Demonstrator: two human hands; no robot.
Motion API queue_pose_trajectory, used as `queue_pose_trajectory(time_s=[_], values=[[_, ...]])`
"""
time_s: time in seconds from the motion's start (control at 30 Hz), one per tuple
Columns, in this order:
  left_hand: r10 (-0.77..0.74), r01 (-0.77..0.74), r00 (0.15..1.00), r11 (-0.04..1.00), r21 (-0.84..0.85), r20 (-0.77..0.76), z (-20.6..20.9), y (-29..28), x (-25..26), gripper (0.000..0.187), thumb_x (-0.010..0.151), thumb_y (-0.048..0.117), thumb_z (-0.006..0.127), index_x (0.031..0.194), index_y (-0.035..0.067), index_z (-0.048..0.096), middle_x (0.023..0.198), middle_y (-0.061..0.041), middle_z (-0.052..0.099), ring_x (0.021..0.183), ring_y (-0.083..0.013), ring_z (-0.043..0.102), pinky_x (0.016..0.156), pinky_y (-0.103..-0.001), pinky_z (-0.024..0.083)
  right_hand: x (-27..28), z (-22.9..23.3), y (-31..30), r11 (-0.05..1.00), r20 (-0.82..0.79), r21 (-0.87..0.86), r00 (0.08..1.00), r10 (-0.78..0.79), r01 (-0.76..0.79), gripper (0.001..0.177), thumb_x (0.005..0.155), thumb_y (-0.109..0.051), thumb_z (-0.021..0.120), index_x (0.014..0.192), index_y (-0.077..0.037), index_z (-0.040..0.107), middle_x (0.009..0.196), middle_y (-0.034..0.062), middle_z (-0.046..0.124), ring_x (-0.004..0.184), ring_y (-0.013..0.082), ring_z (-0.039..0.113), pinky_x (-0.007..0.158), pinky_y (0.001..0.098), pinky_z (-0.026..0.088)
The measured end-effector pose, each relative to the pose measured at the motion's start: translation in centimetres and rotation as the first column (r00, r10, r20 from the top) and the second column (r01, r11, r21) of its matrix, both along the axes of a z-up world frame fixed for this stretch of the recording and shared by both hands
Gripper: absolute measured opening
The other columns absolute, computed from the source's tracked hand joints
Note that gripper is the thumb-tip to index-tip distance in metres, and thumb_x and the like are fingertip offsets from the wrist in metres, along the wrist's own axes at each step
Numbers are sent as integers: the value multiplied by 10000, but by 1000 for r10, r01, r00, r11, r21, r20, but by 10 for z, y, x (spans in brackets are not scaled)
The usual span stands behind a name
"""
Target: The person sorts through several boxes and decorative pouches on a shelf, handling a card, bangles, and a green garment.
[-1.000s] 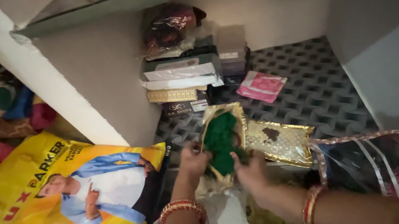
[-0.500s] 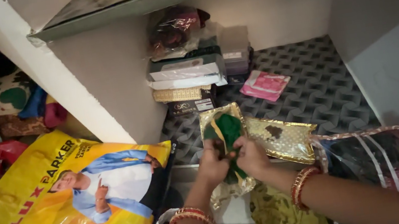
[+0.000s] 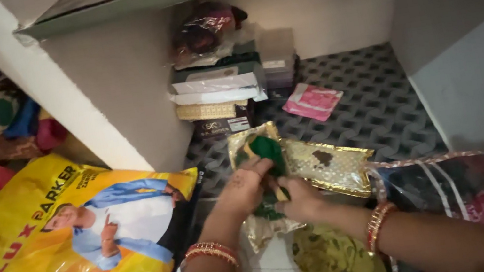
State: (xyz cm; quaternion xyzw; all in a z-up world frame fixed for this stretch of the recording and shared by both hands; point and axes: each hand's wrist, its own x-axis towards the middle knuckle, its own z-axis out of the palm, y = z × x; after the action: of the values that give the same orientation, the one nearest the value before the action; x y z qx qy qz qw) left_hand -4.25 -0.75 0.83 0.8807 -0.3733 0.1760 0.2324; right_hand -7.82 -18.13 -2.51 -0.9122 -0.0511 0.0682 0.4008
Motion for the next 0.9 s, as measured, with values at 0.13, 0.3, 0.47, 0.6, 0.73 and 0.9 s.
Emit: queue_pose_trajectory(time_s=[0.13,0.3,0.47,0.6,0.73,0.9], values=[[-195,148,976,917,370,92,30,10,-5,697,549,216,847,1188,73,610,1186,-138,635,1185,-330,559,997,-471,392,15,-18,-14,990,219,-54,965,142,-134,415,790,-139,728,1204,-124,712,1166,136,708,1100,297,686,926,375,541],[-135,-24,944,880,474,300,3,17,-20,368,770,109,664,1138,131,646,1165,-61,661,1214,-242,566,1016,-450,379,3,5,-38,944,538,-33,790,293,-328,348,753,-98,752,1091,-63,676,1130,141,637,1114,338,614,933,420,493],[-65,-128,960,766,630,274,5,12,-27,169,856,162,638,1019,165,682,1080,-12,672,1156,-216,565,962,-420,387,-31,37,-40,977,415,-206,898,144,-62,405,772,-260,812,1090,-75,643,1137,128,606,1166,324,525,985,477,355],[-70,-132,955,772,622,289,8,11,-27,153,816,173,649,959,166,701,1055,0,687,1162,-206,559,970,-432,382,-37,29,-34,953,380,-298,908,179,-63,359,833,-308,754,1143,-144,681,1156,39,676,1191,271,533,1015,469,342],[-64,-150,951,760,632,304,-2,15,-24,283,822,170,646,1101,148,688,1152,-21,660,1164,-202,549,961,-424,377,-33,19,-35,930,376,-225,854,358,-291,458,757,-152,777,1202,-95,685,1196,113,665,1215,318,538,986,481,365],[-227,-17,923,782,623,310,-4,13,-28,365,786,187,663,1150,196,679,1290,-36,600,1225,-243,504,957,-433,362,-26,14,-38,842,183,-261,832,524,-473,296,837,-11,661,1108,-124,698,1110,92,684,1136,302,591,961,417,475]])
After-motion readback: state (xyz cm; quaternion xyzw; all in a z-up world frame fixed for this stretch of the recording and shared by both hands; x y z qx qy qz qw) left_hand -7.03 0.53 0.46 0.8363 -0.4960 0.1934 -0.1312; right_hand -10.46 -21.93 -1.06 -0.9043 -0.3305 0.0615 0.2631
